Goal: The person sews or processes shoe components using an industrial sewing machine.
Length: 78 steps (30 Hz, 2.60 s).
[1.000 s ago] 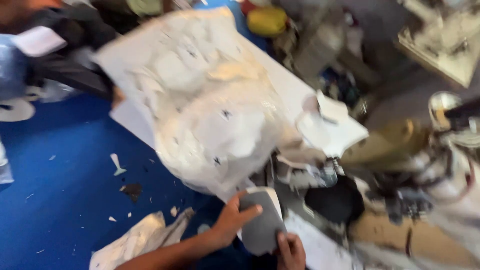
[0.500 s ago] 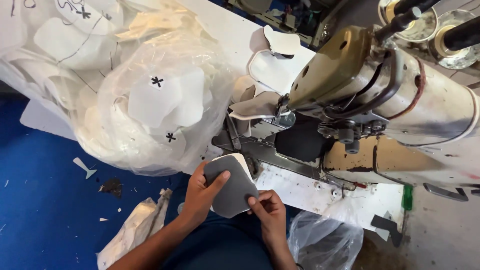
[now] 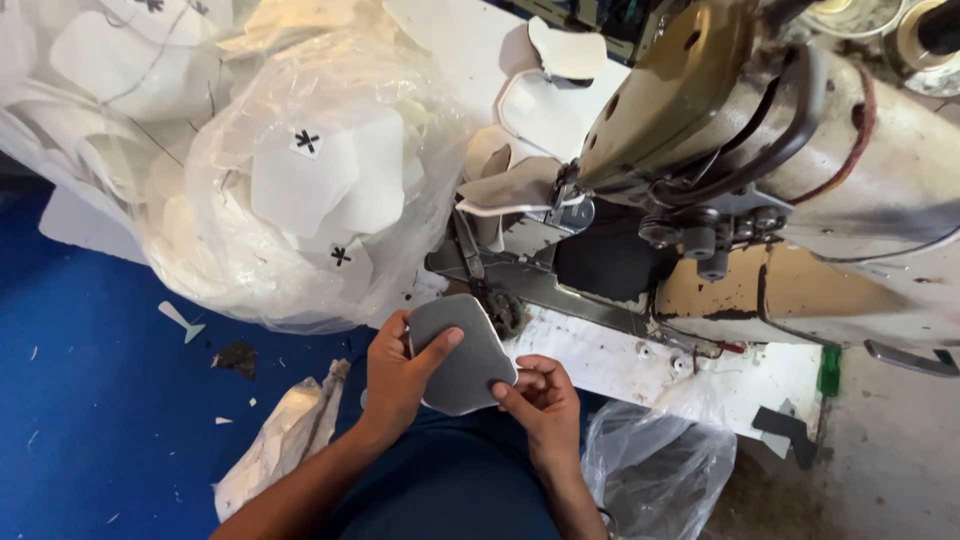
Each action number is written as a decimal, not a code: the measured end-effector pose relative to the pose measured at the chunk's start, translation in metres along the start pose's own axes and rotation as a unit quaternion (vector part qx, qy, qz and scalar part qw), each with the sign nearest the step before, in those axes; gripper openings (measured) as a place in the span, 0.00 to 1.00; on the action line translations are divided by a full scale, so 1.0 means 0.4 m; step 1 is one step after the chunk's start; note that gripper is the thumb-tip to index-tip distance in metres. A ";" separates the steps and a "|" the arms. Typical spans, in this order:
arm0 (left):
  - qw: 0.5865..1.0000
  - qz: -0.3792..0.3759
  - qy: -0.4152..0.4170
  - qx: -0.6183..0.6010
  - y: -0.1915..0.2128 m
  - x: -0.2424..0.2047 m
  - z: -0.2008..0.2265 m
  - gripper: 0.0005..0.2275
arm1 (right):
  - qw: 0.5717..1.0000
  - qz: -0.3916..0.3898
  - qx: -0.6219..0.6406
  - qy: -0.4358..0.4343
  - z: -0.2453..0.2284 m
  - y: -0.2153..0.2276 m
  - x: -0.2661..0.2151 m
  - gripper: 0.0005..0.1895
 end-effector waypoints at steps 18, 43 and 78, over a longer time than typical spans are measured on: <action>0.991 -0.047 -0.089 0.084 0.035 -0.083 -0.023 0.37 | 1.000 -0.014 0.022 -0.001 0.033 0.028 -0.065 0.14; 0.935 -0.092 -0.202 0.275 -0.246 0.261 0.234 0.21 | 0.996 -0.040 -0.050 0.067 -0.235 0.007 0.382 0.14; 0.965 -0.235 -0.001 0.116 -0.228 0.413 0.207 0.27 | 0.854 0.074 -0.463 0.227 -0.005 0.204 0.285 0.08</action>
Point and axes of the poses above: each hand's wrist, its own x-axis towards the middle knuckle, its own y-axis out of the back of the hand, z = x × y, the point moved 5 cm from there along x, towards the middle knuckle, and after that the axes turned 2 degrees about z, right-handed, at the moved point
